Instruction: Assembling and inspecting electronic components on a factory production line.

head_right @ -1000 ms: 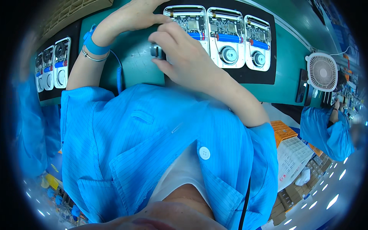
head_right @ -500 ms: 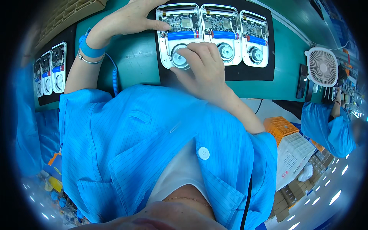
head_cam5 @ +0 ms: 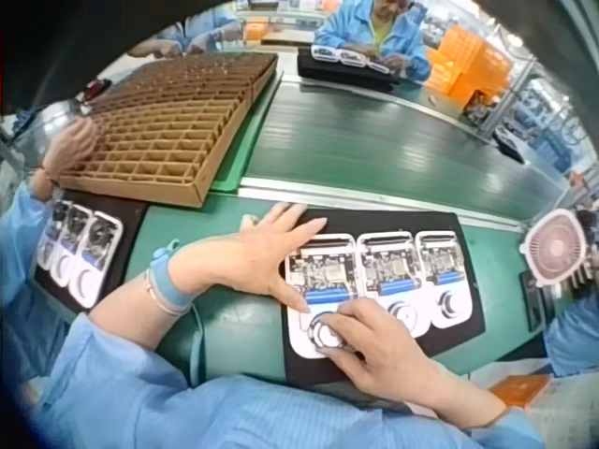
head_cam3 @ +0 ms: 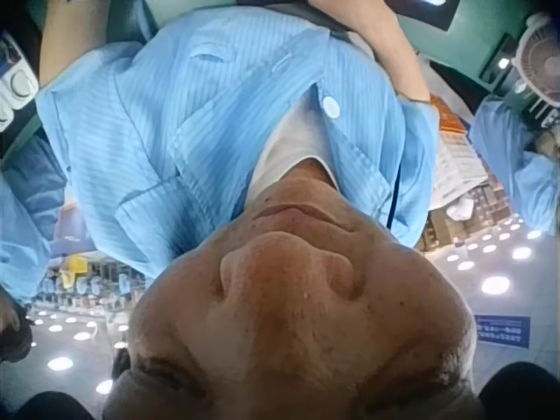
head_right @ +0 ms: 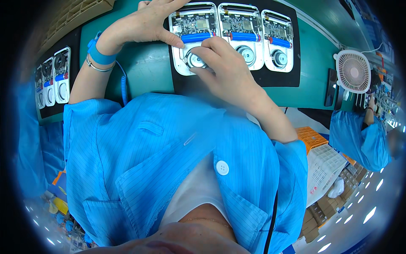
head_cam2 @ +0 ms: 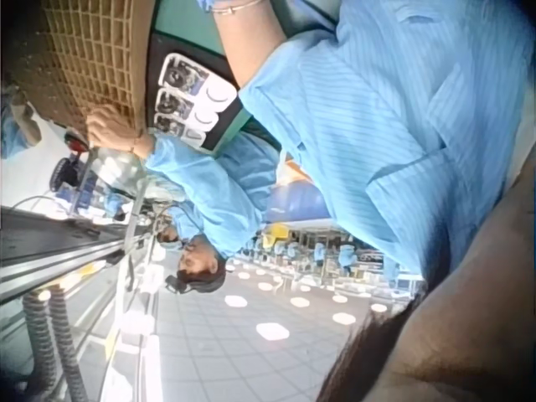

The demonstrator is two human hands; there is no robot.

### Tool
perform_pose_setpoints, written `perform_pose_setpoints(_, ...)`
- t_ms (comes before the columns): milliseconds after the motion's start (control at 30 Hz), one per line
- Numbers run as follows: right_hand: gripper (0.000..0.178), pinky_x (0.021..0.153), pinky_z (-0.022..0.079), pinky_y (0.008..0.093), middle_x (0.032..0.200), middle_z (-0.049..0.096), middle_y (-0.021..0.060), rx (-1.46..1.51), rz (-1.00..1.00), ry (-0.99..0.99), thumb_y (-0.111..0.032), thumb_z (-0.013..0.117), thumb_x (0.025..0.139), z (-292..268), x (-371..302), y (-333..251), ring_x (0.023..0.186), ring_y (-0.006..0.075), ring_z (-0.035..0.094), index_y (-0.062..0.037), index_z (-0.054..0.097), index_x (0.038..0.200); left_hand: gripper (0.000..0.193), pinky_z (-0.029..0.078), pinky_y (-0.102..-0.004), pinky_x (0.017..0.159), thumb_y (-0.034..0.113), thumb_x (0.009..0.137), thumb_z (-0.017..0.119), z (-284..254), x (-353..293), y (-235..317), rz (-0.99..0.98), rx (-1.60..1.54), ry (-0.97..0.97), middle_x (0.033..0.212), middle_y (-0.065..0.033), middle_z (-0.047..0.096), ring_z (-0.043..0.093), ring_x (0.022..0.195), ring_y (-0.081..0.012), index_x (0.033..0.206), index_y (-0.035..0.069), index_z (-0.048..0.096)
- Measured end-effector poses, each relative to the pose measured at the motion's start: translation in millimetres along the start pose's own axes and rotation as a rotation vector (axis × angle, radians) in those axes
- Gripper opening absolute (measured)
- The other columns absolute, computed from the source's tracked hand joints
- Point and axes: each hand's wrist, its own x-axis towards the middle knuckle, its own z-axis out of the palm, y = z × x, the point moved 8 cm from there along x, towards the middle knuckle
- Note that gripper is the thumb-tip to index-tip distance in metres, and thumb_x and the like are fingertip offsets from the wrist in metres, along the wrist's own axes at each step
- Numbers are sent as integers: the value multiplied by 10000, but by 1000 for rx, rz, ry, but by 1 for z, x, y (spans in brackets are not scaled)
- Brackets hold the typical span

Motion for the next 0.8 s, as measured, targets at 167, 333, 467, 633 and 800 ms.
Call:
perform_pose_setpoints(167,334,789,524,408,1063,578,134,-21,0,-105,-66,771,818,3,9,2,958,316,617,-8,643,1122,1176,263,-636,1134,547,705,842,3,2,0,-35,15,-40,1599,-341,228,193,1489,-506,1594,46,258)
perform_pose_setpoints(333,279,794,519,409,1039,563,133,-23,-5,-164,-73,747,849,6,11,4,949,310,612,-1,650,1100,1255,234,-667,1145,600,683,858,4,0,1,-61,37,-83,1634,-348,177,139,1523,-517,1619,58,222)
perform_pose_setpoints(467,277,797,518,410,1041,562,133,-29,-2,-170,-77,748,852,6,10,4,952,309,611,-2,645,1098,1260,237,-666,1143,600,680,859,5,0,1,-60,27,-79,1633,-347,180,138,1523,-516,1619,56,219)
perform_pose_setpoints(633,279,804,518,416,1022,557,129,-84,-15,-134,-69,747,848,9,7,3,964,307,607,-7,639,1097,1263,227,-676,1145,600,684,858,5,0,2,-62,17,-91,1639,-344,170,119,1530,-515,1622,55,210)
perform_pose_setpoints(800,307,825,516,426,1018,557,126,-38,-52,-112,-75,770,825,6,7,7,976,312,603,-10,644,1097,1274,187,-700,1157,604,688,857,8,1,0,-93,29,-93,1654,-330,142,78,1541,-511,1629,67,188)
